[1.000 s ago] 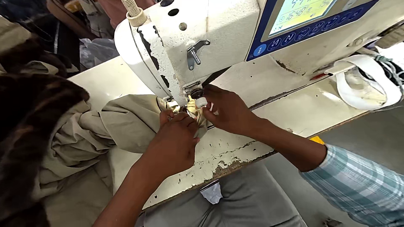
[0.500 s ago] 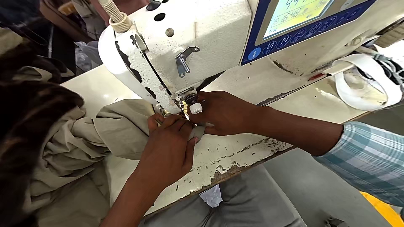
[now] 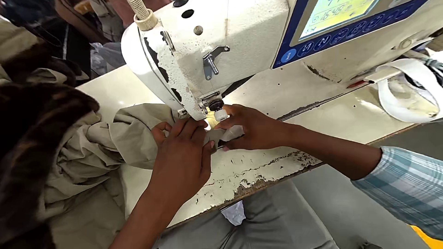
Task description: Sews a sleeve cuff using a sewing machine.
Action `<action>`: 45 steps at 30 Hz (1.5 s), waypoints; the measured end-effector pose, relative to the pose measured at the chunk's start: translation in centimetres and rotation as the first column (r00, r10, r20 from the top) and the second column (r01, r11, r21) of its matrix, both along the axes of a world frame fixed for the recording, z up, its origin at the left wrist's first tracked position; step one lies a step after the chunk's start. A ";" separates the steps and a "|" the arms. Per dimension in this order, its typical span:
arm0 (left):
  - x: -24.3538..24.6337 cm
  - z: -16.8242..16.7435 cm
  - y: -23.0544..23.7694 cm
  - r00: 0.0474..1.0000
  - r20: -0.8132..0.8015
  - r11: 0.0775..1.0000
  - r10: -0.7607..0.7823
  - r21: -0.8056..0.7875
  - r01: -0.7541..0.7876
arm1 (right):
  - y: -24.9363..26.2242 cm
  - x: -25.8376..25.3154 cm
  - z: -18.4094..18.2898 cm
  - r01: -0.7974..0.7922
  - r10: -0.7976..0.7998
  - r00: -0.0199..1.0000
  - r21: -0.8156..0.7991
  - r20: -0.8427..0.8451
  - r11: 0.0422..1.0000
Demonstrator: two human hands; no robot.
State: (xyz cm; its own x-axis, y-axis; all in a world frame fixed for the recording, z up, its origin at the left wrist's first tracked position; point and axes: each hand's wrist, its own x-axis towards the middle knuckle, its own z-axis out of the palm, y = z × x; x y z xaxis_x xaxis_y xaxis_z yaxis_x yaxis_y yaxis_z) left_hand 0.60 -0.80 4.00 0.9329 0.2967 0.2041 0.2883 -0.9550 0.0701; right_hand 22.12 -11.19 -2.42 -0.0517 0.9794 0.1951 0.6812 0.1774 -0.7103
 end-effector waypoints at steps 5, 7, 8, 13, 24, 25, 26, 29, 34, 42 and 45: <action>0.4 -0.3 -0.3 1.000 -0.013 0.998 -0.015 -0.060 0.014 | 0.4 -0.5 -1.2 0.061 -0.066 0.997 0.149 0.029 0.987; 0.1 -0.9 -0.3 0.999 -0.029 0.999 -0.038 -0.036 0.037 | 0.7 -0.3 -1.7 0.060 -0.067 0.997 0.211 0.026 0.976; 0.0 -1.2 -0.3 0.998 -0.038 0.999 -0.042 -0.027 0.041 | 0.8 -0.3 -1.8 0.052 -0.060 0.998 0.227 0.029 0.972; 0.1 -2.1 -0.5 0.997 -0.058 0.999 -0.054 0.000 0.054 | 0.9 -0.4 -1.7 0.027 -0.039 0.999 0.274 0.038 0.961; 0.3 -1.3 0.3 0.998 0.067 0.996 0.009 -0.087 -0.003 | 0.4 -0.5 -1.8 0.013 -0.037 0.996 0.267 0.086 0.964; 0.2 -1.6 0.2 0.997 0.079 0.998 0.014 -0.066 -0.009 | 0.3 -1.0 -1.6 0.034 -0.078 0.986 0.287 0.144 0.957; 0.0 -1.8 0.0 0.995 0.093 0.999 0.025 -0.048 -0.021 | 0.1 -1.6 -1.4 0.057 -0.128 0.970 0.314 0.208 0.948; -0.6 -2.5 -0.2 0.992 0.111 0.998 0.059 -0.018 -0.057 | -0.4 -3.2 -1.2 0.100 -0.203 0.942 0.356 0.267 0.929; -0.5 -2.4 -0.4 0.993 0.101 0.997 0.062 -0.043 -0.058 | -0.7 -2.9 -1.6 0.137 -0.194 0.959 0.263 0.205 0.955; -0.2 -2.8 -1.3 0.991 0.040 0.985 0.128 0.114 -0.132 | -0.4 -2.7 -1.5 0.219 -0.255 0.962 0.275 0.103 0.936; 0.2 -2.8 -1.6 0.985 0.078 0.987 0.157 0.008 -0.158 | -0.4 -2.5 -1.6 0.224 -0.270 0.954 0.293 0.129 0.930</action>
